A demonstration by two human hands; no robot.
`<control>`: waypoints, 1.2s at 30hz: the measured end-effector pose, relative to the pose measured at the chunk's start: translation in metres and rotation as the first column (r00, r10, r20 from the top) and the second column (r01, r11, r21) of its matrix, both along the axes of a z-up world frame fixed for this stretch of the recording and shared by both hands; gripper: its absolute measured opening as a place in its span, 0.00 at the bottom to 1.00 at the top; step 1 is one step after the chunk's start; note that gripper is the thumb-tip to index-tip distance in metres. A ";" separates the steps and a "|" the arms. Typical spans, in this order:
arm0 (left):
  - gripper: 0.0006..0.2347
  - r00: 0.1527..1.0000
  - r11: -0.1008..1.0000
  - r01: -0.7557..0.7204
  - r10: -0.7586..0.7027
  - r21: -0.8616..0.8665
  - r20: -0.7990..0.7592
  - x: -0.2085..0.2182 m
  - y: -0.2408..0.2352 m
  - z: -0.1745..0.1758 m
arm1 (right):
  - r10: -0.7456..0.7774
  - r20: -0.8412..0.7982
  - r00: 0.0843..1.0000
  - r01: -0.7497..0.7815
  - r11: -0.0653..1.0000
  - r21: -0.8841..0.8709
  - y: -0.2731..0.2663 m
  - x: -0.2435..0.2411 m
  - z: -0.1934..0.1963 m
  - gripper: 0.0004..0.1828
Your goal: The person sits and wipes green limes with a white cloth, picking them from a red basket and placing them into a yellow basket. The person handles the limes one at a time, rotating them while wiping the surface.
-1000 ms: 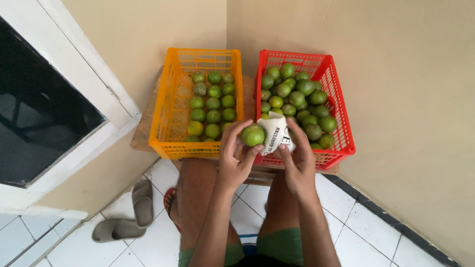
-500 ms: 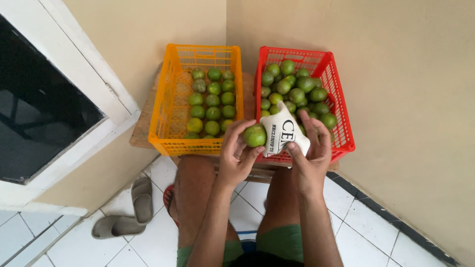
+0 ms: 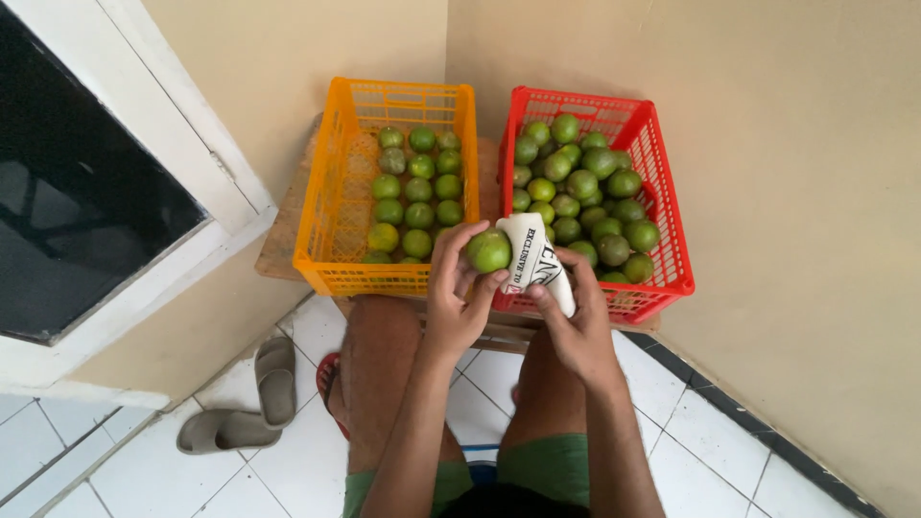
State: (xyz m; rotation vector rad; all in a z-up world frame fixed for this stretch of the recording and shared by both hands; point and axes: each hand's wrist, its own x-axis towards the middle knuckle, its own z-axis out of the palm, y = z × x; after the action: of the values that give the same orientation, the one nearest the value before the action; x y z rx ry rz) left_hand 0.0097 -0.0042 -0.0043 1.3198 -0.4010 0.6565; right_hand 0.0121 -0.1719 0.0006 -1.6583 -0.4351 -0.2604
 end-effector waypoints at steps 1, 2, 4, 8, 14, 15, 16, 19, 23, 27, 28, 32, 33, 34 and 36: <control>0.21 1.000 1.000 -0.004 0.004 0.000 0.003 0.001 0.002 -0.002 | 0.004 0.003 1.000 -0.004 1.000 0.000 -0.001 0.001 -0.003 0.24; 0.21 0.999 1.000 -0.029 0.029 0.004 -0.030 0.002 0.004 -0.004 | -0.027 0.054 0.998 0.030 0.998 -0.056 -0.003 0.002 -0.005 0.19; 0.21 0.997 0.999 -0.053 0.053 0.008 -0.057 0.004 0.007 -0.006 | -0.055 0.111 0.992 0.067 0.992 -0.109 -0.002 0.004 -0.002 0.14; 0.21 0.994 0.995 -0.098 0.098 0.005 -0.057 0.003 0.009 -0.009 | -0.260 0.348 0.901 0.302 0.951 -0.073 0.000 -0.001 0.013 0.05; 0.21 0.995 0.995 -0.098 0.098 0.034 0.006 0.006 0.001 -0.009 | -0.322 0.201 0.925 0.306 0.946 0.106 0.009 0.001 0.001 0.16; 0.21 0.997 0.996 -0.078 0.078 0.033 0.025 0.006 -0.002 -0.012 | -0.288 0.172 0.942 0.259 0.951 0.171 0.014 -0.002 0.008 0.19; 0.21 0.996 0.996 -0.087 0.086 0.034 0.028 0.005 -0.001 -0.007 | -0.280 0.175 0.944 0.251 0.952 0.173 0.015 -0.002 0.006 0.19; 0.21 0.994 0.975 -0.103 0.095 0.198 0.051 -0.003 -0.003 -0.001 | -0.309 0.157 0.938 0.274 0.938 0.214 0.021 -0.007 0.005 0.19; 0.20 0.983 0.931 -0.184 0.178 0.316 0.047 -0.001 -0.006 -0.006 | -0.066 0.155 0.986 0.059 0.997 0.045 0.031 -0.018 0.021 0.25; 0.19 0.884 0.839 -0.467 0.443 0.279 0.150 -0.003 -0.002 -0.012 | 0.139 0.096 0.986 -0.117 0.972 -0.205 0.024 -0.026 0.033 0.33; 0.19 0.883 0.838 -0.469 0.445 0.280 0.148 -0.002 0.002 -0.013 | 0.142 0.094 0.985 -0.120 0.971 -0.205 0.019 -0.024 0.030 0.33; 0.21 0.832 0.774 -0.551 0.540 0.311 0.130 -0.003 0.012 -0.013 | 0.192 -0.018 0.981 -0.188 0.929 -0.320 -0.002 -0.020 0.014 0.11; 0.22 0.814 0.752 -0.578 0.559 0.317 0.159 -0.002 0.014 -0.013 | 0.224 -0.070 0.972 -0.235 0.928 -0.289 -0.005 -0.017 0.009 0.13; 0.22 0.814 0.752 -0.578 0.558 0.318 0.162 -0.002 0.013 -0.012 | 0.223 -0.068 0.973 -0.233 0.929 -0.288 -0.007 -0.016 0.004 0.13; 0.22 0.806 0.730 -0.590 0.561 0.346 0.191 -0.003 0.011 -0.010 | 0.159 -0.092 0.983 -0.180 0.933 -0.313 -0.010 -0.014 -0.007 0.13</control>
State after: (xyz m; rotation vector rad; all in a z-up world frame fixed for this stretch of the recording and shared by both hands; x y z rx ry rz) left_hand 0.0066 0.0068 -0.0143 1.8362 -0.1708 1.1984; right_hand -0.0019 -0.1823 -0.0061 -1.9272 -0.5920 -0.0050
